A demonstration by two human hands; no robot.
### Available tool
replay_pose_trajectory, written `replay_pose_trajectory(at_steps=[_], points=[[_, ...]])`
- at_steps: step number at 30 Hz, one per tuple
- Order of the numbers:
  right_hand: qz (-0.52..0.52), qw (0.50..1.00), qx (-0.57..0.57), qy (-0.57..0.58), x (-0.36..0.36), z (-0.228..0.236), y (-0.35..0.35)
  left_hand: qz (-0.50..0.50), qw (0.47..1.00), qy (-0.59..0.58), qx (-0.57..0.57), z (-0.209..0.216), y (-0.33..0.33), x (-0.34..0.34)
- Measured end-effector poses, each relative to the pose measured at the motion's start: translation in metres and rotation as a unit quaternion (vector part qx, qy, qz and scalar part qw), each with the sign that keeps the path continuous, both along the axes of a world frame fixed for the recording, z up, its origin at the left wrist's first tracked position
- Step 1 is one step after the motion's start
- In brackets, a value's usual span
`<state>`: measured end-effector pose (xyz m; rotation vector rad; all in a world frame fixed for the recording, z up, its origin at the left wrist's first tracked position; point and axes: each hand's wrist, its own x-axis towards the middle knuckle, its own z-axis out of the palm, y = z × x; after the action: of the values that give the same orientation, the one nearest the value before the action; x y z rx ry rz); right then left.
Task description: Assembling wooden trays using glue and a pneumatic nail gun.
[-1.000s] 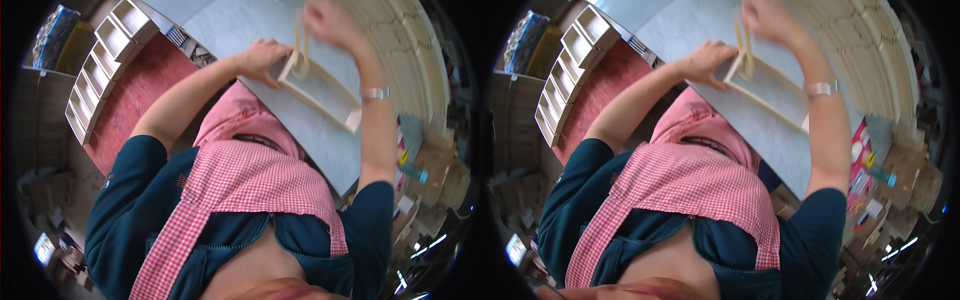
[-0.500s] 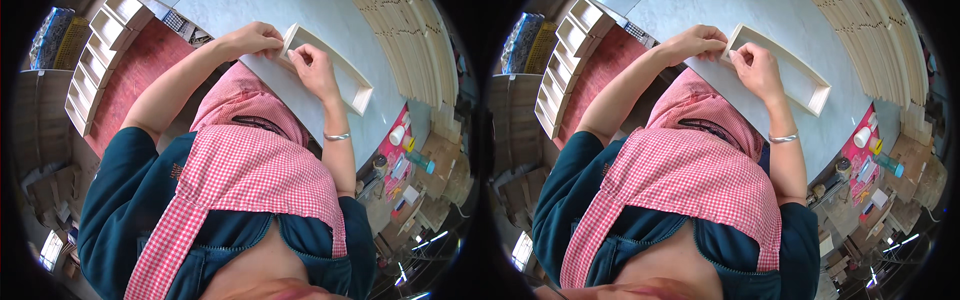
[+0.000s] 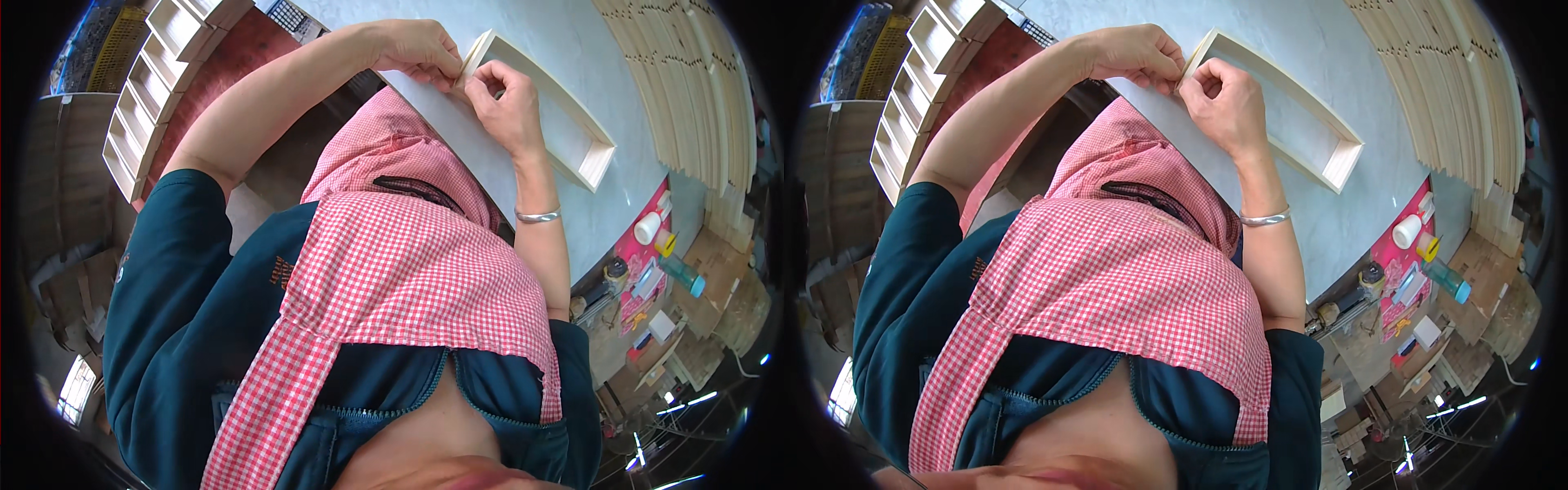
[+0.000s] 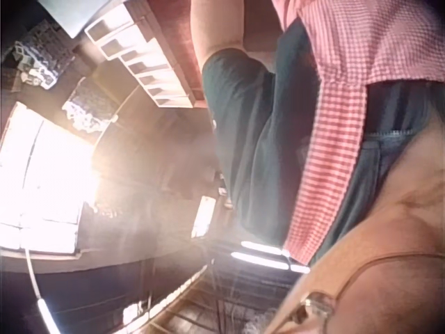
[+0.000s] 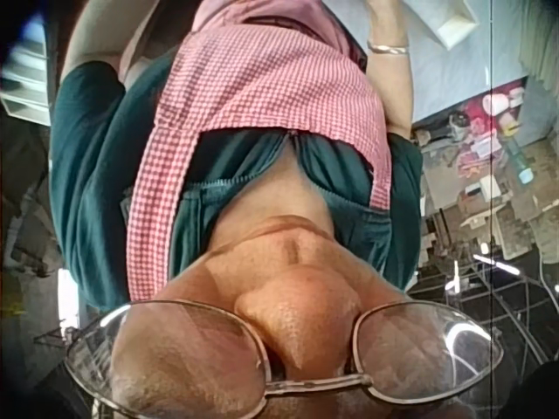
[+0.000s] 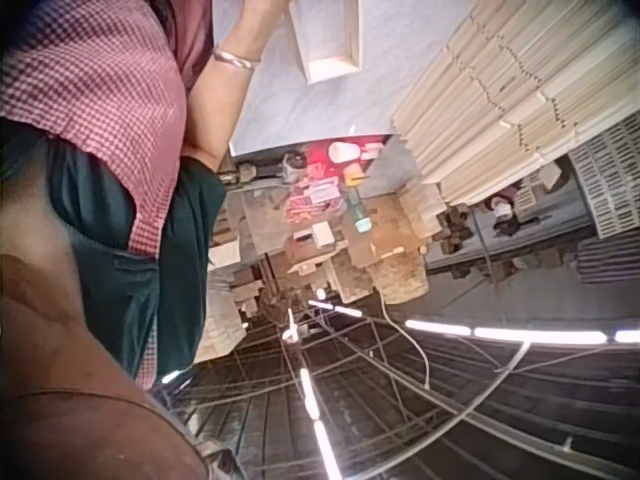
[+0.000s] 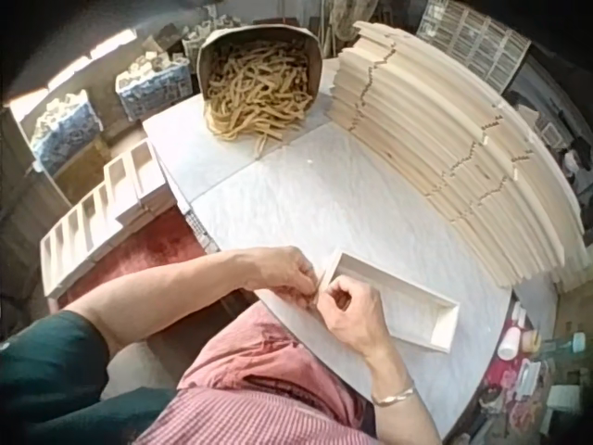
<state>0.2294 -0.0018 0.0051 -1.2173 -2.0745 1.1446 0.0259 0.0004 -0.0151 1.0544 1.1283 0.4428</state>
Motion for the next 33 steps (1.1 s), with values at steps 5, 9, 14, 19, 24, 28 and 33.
replay_pose_trajectory(at_steps=[5, 9, 14, 19, 24, 28, 33], points=[[-0.002, 1.000, 0.000, -0.002, 0.000, -0.002, 0.001, -0.050, 0.989, 0.104, 0.096, -0.003, -0.001, 0.007], [-0.015, 0.999, 0.035, -0.012, 0.005, -0.008, 0.000, -0.054, 0.981, 0.086, 0.165, -0.013, 0.000, 0.007], [-0.037, 0.997, 0.064, 0.010, -0.001, -0.010, -0.002, 0.094, 0.993, -0.053, 0.055, 0.003, -0.035, 0.002], [-0.082, 0.987, 0.073, 0.118, 0.013, -0.009, -0.005, 0.135, 0.989, -0.046, 0.047, 0.014, -0.037, 0.016], [-0.100, 0.972, 0.080, 0.196, 0.028, -0.006, -0.004, 0.081, 0.995, -0.018, 0.055, 0.018, -0.024, 0.010], [-0.137, 0.951, 0.131, 0.243, 0.049, 0.008, -0.019, 0.068, 0.996, 0.006, 0.056, 0.008, -0.024, 0.009], [-0.432, 0.872, 0.129, 0.192, 0.155, 0.007, -0.046, 0.092, 0.994, 0.011, 0.064, 0.010, -0.034, 0.012]])
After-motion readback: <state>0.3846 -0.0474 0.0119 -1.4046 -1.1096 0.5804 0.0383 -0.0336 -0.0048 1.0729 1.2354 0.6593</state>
